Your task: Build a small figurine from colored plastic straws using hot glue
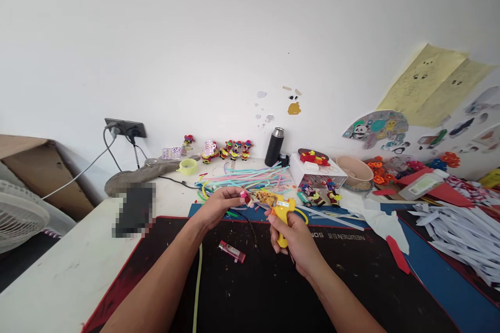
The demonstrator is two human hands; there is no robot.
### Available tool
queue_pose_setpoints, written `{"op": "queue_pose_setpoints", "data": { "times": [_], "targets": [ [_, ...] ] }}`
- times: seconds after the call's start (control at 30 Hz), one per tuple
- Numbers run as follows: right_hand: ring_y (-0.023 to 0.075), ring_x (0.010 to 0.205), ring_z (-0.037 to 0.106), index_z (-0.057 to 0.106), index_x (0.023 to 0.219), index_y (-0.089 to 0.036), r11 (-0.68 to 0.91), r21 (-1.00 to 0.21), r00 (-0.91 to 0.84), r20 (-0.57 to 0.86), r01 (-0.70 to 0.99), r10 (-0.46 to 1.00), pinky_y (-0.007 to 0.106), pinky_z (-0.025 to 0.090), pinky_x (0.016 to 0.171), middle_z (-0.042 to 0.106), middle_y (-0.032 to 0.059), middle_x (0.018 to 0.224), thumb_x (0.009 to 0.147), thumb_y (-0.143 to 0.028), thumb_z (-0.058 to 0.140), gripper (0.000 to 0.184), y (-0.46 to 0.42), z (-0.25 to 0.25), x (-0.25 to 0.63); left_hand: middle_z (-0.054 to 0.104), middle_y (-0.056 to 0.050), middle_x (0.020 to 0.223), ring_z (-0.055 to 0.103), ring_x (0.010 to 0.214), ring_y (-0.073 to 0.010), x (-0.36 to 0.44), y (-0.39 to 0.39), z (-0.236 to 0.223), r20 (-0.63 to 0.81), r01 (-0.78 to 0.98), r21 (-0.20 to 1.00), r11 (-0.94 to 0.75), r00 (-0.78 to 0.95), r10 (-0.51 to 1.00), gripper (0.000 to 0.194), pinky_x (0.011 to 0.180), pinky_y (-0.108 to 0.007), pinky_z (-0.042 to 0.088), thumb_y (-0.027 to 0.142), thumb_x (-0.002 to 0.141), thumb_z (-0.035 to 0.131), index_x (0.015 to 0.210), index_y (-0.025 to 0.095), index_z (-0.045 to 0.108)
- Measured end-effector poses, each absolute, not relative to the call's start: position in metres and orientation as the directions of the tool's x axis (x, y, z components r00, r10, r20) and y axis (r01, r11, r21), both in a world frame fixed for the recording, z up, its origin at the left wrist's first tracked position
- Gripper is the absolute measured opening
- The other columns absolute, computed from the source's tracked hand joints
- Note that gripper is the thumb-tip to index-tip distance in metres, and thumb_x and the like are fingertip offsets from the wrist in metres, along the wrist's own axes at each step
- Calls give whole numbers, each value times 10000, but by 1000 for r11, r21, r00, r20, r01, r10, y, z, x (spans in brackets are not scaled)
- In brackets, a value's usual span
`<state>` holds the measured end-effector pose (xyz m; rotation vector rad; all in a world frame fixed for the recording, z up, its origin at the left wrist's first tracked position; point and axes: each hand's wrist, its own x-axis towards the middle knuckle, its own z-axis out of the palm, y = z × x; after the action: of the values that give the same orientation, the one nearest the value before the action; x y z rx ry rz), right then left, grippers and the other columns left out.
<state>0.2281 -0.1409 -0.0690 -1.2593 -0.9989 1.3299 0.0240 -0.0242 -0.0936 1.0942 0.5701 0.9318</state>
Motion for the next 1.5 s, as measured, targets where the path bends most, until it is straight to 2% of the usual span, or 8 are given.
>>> {"op": "queue_pose_setpoints", "data": {
  "times": [0.3, 0.5, 0.63, 0.83, 1.0, 1.27, 1.5],
  "targets": [
    [103, 354, 436, 585, 883, -197, -117, -980, 117, -98, 161, 988, 232, 320, 408, 503, -84, 466, 820, -642, 700, 464, -139, -77, 236, 773, -48, 843, 671, 806, -186, 23, -26, -93, 42, -292, 946, 141, 541, 840, 301, 835, -302, 478, 341, 656, 960, 862, 174, 817],
    [103, 353, 420, 451, 738, -250, -111, -968, 157, -77, 224, 985, 238, 309, 385, 486, -72, 471, 818, -682, 675, 494, -139, -70, 234, 797, -68, 892, 698, 839, -210, 23, -25, -95, 39, -284, 948, 145, 555, 831, 322, 858, -316, 493, 353, 674, 952, 908, 177, 819],
    [114, 356, 402, 445, 726, -260, -137, -942, 198, -77, 308, 977, 250, 308, 385, 462, -70, 454, 813, -668, 684, 481, -139, -69, 232, 793, -63, 875, 694, 829, -212, 23, -25, -94, 57, -283, 951, 123, 552, 832, 320, 851, -318, 493, 359, 667, 954, 899, 182, 822],
    [134, 382, 436, 469, 716, -256, -95, -902, 243, 11, 420, 970, 267, 334, 411, 472, -51, 473, 862, -637, 643, 444, -137, -78, 235, 792, -64, 860, 689, 829, -207, 23, -26, -92, 56, -279, 952, 124, 556, 829, 311, 857, -318, 482, 362, 668, 952, 885, 179, 825],
    [145, 385, 449, 476, 718, -255, -90, -881, 240, 28, 465, 970, 271, 332, 416, 469, -47, 465, 875, -596, 625, 404, -135, -76, 235, 791, -53, 857, 680, 805, -191, 23, -26, -93, 35, -282, 949, 145, 547, 836, 331, 831, -305, 482, 352, 635, 970, 878, 181, 824],
    [146, 422, 467, 482, 710, -246, -72, -859, 233, 56, 507, 971, 269, 333, 436, 461, -42, 501, 874, -536, 601, 353, -135, -75, 232, 795, -51, 844, 683, 808, -189, 24, -26, -94, 38, -281, 948, 151, 569, 821, 320, 840, -302, 482, 350, 659, 963, 890, 176, 828],
    [155, 419, 492, 529, 729, -229, -99, -833, 256, 52, 544, 965, 266, 343, 446, 503, -32, 484, 871, -513, 583, 322, -135, -68, 232, 790, -44, 834, 682, 806, -183, 24, -26, -92, 34, -285, 945, 162, 576, 817, 332, 850, -300, 488, 350, 636, 975, 865, 166, 820]
  ]
}}
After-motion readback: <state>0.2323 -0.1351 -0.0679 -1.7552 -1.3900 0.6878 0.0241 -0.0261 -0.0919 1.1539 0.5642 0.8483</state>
